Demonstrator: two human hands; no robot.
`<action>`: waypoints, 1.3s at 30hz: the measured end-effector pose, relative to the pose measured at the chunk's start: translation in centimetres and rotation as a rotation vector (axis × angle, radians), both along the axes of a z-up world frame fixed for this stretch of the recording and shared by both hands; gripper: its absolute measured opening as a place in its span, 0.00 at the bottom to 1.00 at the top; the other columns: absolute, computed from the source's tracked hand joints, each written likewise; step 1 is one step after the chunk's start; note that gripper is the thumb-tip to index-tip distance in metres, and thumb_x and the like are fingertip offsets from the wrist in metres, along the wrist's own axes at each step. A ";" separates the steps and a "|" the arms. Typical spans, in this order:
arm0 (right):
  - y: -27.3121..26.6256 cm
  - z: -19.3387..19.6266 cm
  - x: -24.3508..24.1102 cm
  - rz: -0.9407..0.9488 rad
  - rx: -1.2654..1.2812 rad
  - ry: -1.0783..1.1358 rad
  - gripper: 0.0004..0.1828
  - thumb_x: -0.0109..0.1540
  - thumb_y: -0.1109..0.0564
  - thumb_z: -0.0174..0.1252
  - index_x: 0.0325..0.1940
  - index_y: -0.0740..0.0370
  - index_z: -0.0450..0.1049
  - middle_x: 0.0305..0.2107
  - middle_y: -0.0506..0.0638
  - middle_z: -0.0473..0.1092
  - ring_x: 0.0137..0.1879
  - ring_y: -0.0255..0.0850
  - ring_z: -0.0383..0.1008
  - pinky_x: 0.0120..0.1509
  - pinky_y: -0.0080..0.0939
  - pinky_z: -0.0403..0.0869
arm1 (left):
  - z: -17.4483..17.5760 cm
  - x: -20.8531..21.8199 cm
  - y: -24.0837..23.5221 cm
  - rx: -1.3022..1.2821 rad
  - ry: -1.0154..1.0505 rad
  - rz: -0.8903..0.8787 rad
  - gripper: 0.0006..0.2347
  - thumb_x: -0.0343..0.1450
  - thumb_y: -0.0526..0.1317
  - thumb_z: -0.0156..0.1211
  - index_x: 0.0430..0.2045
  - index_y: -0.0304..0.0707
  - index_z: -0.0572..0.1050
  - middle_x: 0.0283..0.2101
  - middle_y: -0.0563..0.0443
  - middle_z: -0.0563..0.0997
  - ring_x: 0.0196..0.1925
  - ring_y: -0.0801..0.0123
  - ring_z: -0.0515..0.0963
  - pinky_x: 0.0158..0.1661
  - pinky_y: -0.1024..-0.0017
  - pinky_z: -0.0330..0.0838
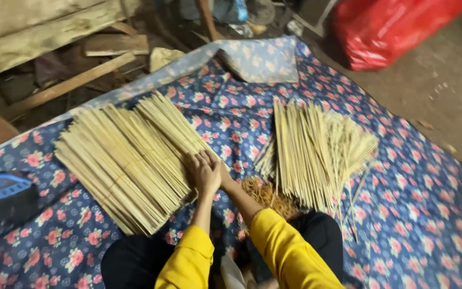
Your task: The person sits on a floral mat and repeatedly gathers small bundles of thin bamboo sticks, aligns them, and secures them with rubber bands. The person places each finished bundle to the side and continues the process with the remaining sticks.
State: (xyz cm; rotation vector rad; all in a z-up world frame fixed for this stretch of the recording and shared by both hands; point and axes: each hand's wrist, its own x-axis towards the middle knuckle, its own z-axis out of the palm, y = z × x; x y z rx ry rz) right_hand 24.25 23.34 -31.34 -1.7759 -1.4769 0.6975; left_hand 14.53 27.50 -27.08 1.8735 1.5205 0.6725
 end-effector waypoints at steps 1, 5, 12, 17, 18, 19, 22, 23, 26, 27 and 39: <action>-0.8 0.0 0.5 -0.003 0.013 -0.005 0.28 0.59 0.47 0.62 0.62 0.56 0.75 0.62 0.61 0.66 0.66 0.63 0.68 0.69 0.59 0.69 | 0.1 0.1 -0.2 -0.009 0.077 0.028 0.40 0.70 0.62 0.49 0.70 0.24 0.56 0.76 0.25 0.48 0.78 0.37 0.48 0.72 0.42 0.39; -4.4 0.3 3.1 -0.036 0.061 -0.030 0.28 0.59 0.48 0.62 0.62 0.57 0.75 0.65 0.62 0.63 0.68 0.64 0.67 0.71 0.58 0.67 | 2.4 1.6 -5.3 0.080 -0.001 -0.027 0.31 0.70 0.55 0.58 0.64 0.31 0.67 0.73 0.30 0.58 0.73 0.40 0.61 0.68 0.46 0.54; -22.5 1.4 14.3 -0.703 -0.089 -0.056 0.10 0.59 0.49 0.66 0.44 0.36 0.84 0.37 0.38 0.81 0.49 0.39 0.82 0.54 0.42 0.78 | -1.8 9.6 -16.1 -0.144 -0.287 -0.265 0.08 0.70 0.45 0.62 0.39 0.51 0.84 0.39 0.50 0.87 0.46 0.58 0.86 0.47 0.64 0.78; -25.9 4.7 15.8 -0.926 -0.023 -0.114 0.10 0.59 0.56 0.63 0.43 0.53 0.84 0.37 0.55 0.80 0.48 0.55 0.80 0.54 0.53 0.77 | -5.9 15.5 -19.9 -0.252 -0.406 -0.327 0.07 0.67 0.33 0.63 0.33 0.43 0.85 0.37 0.44 0.87 0.45 0.52 0.85 0.49 0.63 0.78; -25.7 4.9 15.6 -0.930 -0.025 -0.112 0.10 0.59 0.56 0.63 0.43 0.53 0.84 0.37 0.55 0.80 0.48 0.55 0.80 0.54 0.53 0.77 | -6.2 16.0 -20.1 -0.254 -0.404 -0.330 0.07 0.67 0.33 0.63 0.33 0.43 0.85 0.37 0.44 0.87 0.45 0.52 0.85 0.49 0.63 0.78; -25.3 5.2 15.5 -0.917 -0.004 -0.105 0.10 0.59 0.57 0.63 0.43 0.53 0.84 0.36 0.55 0.80 0.47 0.55 0.80 0.54 0.53 0.77 | -6.4 16.4 -20.0 -0.239 -0.336 -0.324 0.07 0.66 0.34 0.64 0.33 0.47 0.85 0.36 0.49 0.87 0.43 0.57 0.86 0.47 0.66 0.79; -24.4 5.9 15.0 -0.881 0.003 -0.083 0.09 0.59 0.57 0.63 0.43 0.52 0.83 0.36 0.54 0.80 0.47 0.55 0.80 0.54 0.52 0.77 | -6.8 16.7 -19.6 -0.163 -0.221 -0.265 0.07 0.64 0.37 0.66 0.31 0.53 0.85 0.35 0.56 0.86 0.40 0.64 0.86 0.45 0.69 0.79; -24.0 6.2 14.9 -0.860 -0.007 -0.075 0.09 0.60 0.56 0.62 0.44 0.52 0.83 0.36 0.53 0.79 0.47 0.54 0.80 0.54 0.52 0.77 | -6.8 16.7 -19.2 -0.101 -0.180 -0.215 0.06 0.64 0.38 0.66 0.30 0.56 0.85 0.34 0.57 0.85 0.40 0.65 0.85 0.46 0.70 0.78; -23.1 5.1 14.8 -0.786 -0.073 -0.125 0.08 0.59 0.52 0.65 0.42 0.48 0.84 0.33 0.48 0.80 0.44 0.49 0.81 0.52 0.48 0.78 | -6.3 15.6 -18.5 0.027 -0.135 -0.150 0.09 0.61 0.35 0.68 0.32 0.51 0.83 0.34 0.55 0.81 0.42 0.60 0.83 0.49 0.64 0.75; -23.0 5.2 14.7 -0.784 -0.073 -0.123 0.08 0.59 0.52 0.65 0.42 0.48 0.84 0.33 0.48 0.80 0.44 0.49 0.81 0.52 0.48 0.78 | -6.9 15.5 -18.2 0.028 -0.132 -0.149 0.09 0.61 0.35 0.68 0.32 0.51 0.83 0.34 0.55 0.81 0.42 0.60 0.83 0.49 0.64 0.75; -22.1 4.7 15.1 -0.768 -0.274 -0.056 0.08 0.59 0.51 0.65 0.43 0.48 0.82 0.36 0.49 0.80 0.47 0.51 0.81 0.52 0.52 0.79 | -6.2 15.5 -18.7 -0.152 -0.016 -0.139 0.11 0.64 0.37 0.67 0.39 0.49 0.81 0.43 0.54 0.84 0.47 0.62 0.85 0.51 0.66 0.78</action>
